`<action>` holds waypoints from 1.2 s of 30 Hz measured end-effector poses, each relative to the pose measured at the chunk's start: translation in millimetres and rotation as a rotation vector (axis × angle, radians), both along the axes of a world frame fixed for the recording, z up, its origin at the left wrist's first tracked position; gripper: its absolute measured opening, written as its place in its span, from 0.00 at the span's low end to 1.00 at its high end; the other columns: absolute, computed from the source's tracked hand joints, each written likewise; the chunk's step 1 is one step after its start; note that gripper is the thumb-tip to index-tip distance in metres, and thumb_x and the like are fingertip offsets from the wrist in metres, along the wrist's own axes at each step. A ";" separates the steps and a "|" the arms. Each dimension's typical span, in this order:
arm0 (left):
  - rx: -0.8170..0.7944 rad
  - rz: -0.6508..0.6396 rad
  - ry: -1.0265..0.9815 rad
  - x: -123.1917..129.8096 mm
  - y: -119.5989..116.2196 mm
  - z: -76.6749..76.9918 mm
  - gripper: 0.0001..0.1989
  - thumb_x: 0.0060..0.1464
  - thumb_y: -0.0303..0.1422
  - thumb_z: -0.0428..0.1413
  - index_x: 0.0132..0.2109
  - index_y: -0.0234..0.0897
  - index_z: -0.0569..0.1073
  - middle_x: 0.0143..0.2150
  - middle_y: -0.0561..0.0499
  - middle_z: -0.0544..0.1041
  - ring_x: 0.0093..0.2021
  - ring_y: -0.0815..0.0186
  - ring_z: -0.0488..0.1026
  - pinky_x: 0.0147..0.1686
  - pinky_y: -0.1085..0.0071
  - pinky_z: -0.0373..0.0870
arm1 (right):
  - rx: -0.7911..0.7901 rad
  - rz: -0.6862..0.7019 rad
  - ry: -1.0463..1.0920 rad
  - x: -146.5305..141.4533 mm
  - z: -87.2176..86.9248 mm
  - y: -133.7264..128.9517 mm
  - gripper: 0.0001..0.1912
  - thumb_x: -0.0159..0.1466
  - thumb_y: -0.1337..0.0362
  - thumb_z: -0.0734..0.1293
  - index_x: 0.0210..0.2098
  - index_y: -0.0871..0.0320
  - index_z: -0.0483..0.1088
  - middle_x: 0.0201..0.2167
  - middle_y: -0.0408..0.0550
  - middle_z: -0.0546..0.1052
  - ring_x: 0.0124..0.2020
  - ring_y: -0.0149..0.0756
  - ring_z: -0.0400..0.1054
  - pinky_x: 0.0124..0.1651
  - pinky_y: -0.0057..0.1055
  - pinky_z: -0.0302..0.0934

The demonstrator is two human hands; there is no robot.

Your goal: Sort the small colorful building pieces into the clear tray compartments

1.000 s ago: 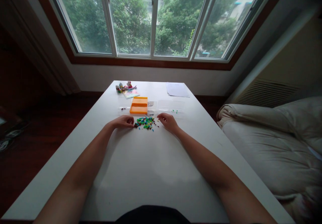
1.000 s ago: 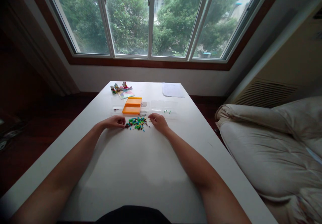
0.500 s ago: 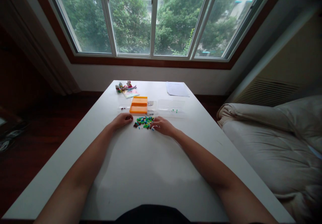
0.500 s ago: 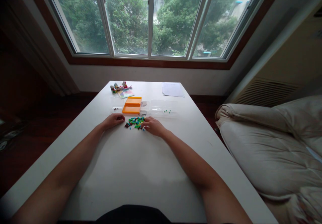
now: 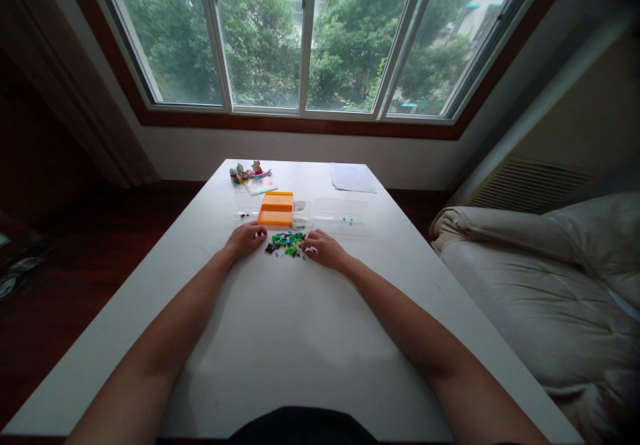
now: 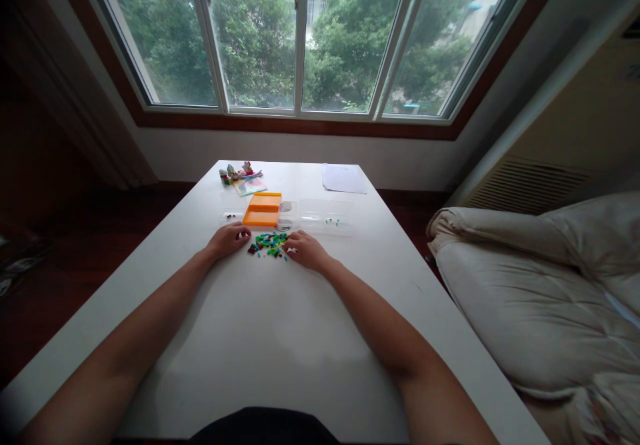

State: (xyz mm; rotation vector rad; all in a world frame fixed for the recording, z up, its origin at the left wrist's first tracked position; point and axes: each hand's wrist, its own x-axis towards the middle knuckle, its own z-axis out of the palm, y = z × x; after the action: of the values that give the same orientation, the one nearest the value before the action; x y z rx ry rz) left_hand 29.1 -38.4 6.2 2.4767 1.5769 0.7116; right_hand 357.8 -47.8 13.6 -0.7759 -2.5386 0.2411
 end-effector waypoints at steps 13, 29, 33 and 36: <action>0.078 0.007 -0.106 1.9 1.7 -3.7 0.08 0.59 0.34 0.53 0.40 0.40 0.77 0.38 0.49 0.77 0.32 0.65 0.71 0.35 0.69 0.66 | 0.024 -0.047 -0.024 -0.4 5.5 -3.2 0.04 0.62 0.70 0.69 0.35 0.55 0.74 0.37 0.48 0.73 0.42 0.38 0.63 0.45 0.32 0.59; 0.170 0.239 -0.486 -5.3 10.4 -10.0 0.10 0.59 0.36 0.53 0.44 0.39 0.75 0.39 0.49 0.78 0.31 0.66 0.72 0.35 0.70 0.69 | 0.067 -0.062 -0.063 -2.9 6.1 -5.4 0.03 0.64 0.68 0.69 0.34 0.54 0.75 0.37 0.49 0.74 0.41 0.39 0.63 0.45 0.33 0.58; 0.117 0.339 -0.703 -13.4 16.5 -14.9 0.11 0.58 0.39 0.55 0.44 0.39 0.76 0.37 0.50 0.77 0.29 0.67 0.72 0.30 0.72 0.69 | 0.069 -0.051 -0.006 -2.5 4.3 -4.8 0.03 0.64 0.68 0.67 0.34 0.55 0.73 0.35 0.48 0.75 0.40 0.37 0.64 0.45 0.32 0.58; 0.096 0.413 -0.876 -20.2 22.1 -18.1 0.13 0.56 0.40 0.56 0.44 0.38 0.76 0.35 0.50 0.77 0.27 0.69 0.71 0.28 0.74 0.69 | 0.034 -0.093 0.092 -0.9 1.8 -3.5 0.04 0.63 0.70 0.66 0.34 0.56 0.71 0.32 0.45 0.74 0.37 0.35 0.65 0.43 0.31 0.58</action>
State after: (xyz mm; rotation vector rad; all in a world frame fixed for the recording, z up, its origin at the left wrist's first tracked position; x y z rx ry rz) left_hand 8.9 -16.3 -11.9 1.4727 1.6508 1.6554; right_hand 356.9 -51.3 15.4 -0.8475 -2.4076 0.1975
